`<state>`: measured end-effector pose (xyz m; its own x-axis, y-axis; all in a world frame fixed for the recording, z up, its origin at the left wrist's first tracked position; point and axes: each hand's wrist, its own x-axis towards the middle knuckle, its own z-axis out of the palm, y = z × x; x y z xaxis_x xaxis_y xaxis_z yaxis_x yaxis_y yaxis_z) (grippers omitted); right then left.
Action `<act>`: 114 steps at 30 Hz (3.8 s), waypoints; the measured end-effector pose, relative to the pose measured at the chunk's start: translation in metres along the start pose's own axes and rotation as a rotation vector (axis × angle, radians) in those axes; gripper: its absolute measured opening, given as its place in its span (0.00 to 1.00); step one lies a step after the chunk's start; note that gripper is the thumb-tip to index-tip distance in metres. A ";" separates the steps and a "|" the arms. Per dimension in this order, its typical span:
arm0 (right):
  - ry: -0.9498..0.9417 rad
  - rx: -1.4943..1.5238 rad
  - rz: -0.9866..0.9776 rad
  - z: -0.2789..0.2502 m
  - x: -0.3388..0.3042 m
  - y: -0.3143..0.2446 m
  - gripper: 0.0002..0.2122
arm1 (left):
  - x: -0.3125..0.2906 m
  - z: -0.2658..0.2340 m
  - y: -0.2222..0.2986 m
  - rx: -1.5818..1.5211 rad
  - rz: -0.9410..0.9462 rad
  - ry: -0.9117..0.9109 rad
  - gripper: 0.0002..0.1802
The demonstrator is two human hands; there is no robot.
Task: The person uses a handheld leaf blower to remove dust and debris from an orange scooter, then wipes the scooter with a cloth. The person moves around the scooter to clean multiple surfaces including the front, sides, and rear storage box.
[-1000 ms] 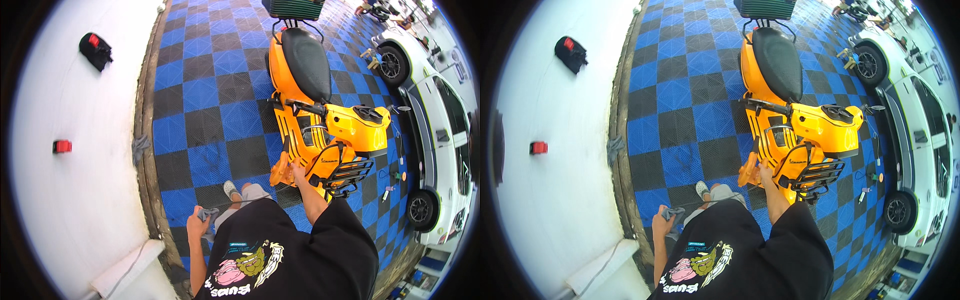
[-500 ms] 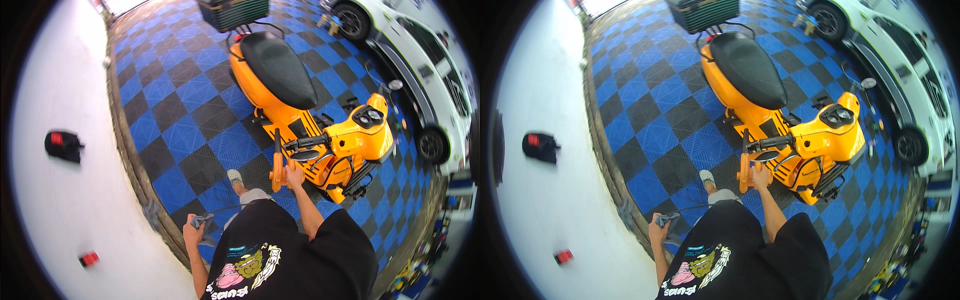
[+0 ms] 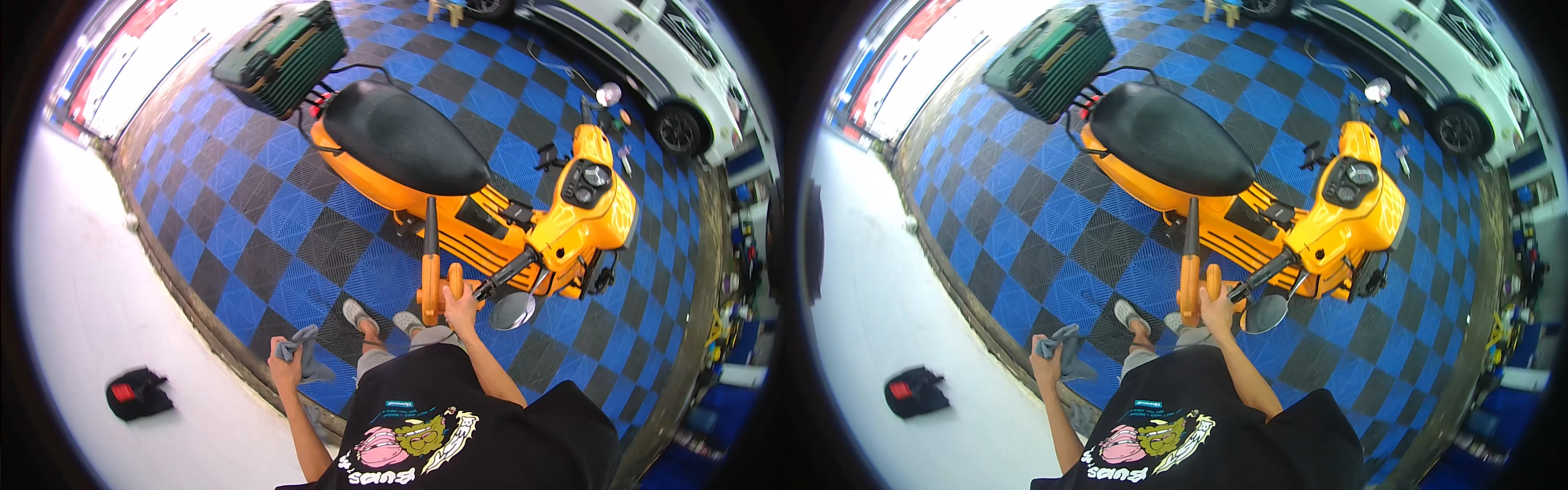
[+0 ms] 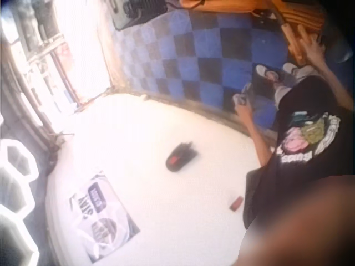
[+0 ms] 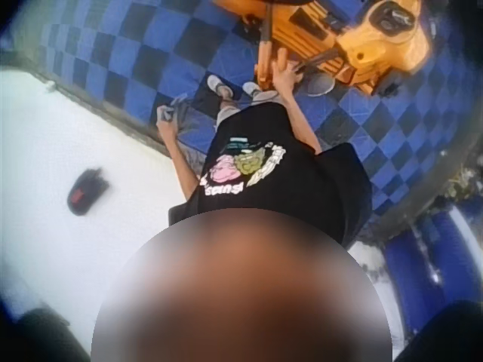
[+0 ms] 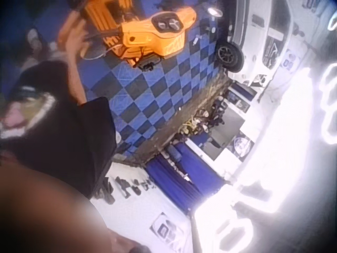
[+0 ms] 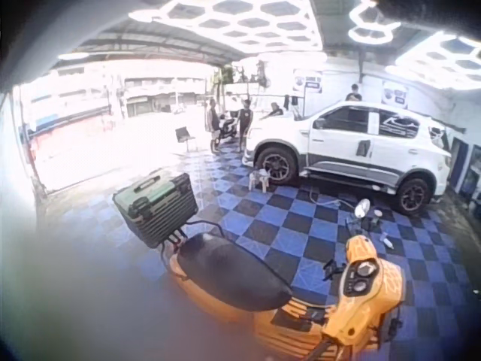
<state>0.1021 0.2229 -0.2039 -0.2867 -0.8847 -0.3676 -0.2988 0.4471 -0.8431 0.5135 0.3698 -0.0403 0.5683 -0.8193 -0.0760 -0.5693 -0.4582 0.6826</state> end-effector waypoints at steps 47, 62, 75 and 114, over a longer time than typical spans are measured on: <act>0.101 0.546 0.306 0.086 0.148 -0.370 0.14 | 0.435 0.029 0.063 -0.136 0.247 -0.395 0.21; 0.002 0.105 0.501 0.034 0.083 -0.424 0.20 | 0.457 0.022 0.068 -0.068 0.371 -0.872 0.21; -0.030 -0.060 0.288 0.101 0.112 -0.457 0.25 | 0.507 0.008 0.056 -0.020 0.456 -0.885 0.24; -0.086 -0.006 0.356 0.213 0.117 -0.529 0.24 | 0.567 -0.052 -0.046 0.027 0.330 -0.786 0.24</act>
<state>0.4205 -0.1450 0.1156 -0.2963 -0.6812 -0.6694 -0.1998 0.7296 -0.6540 0.8930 -0.0557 -0.0773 -0.2011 -0.9087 -0.3659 -0.6527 -0.1542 0.7418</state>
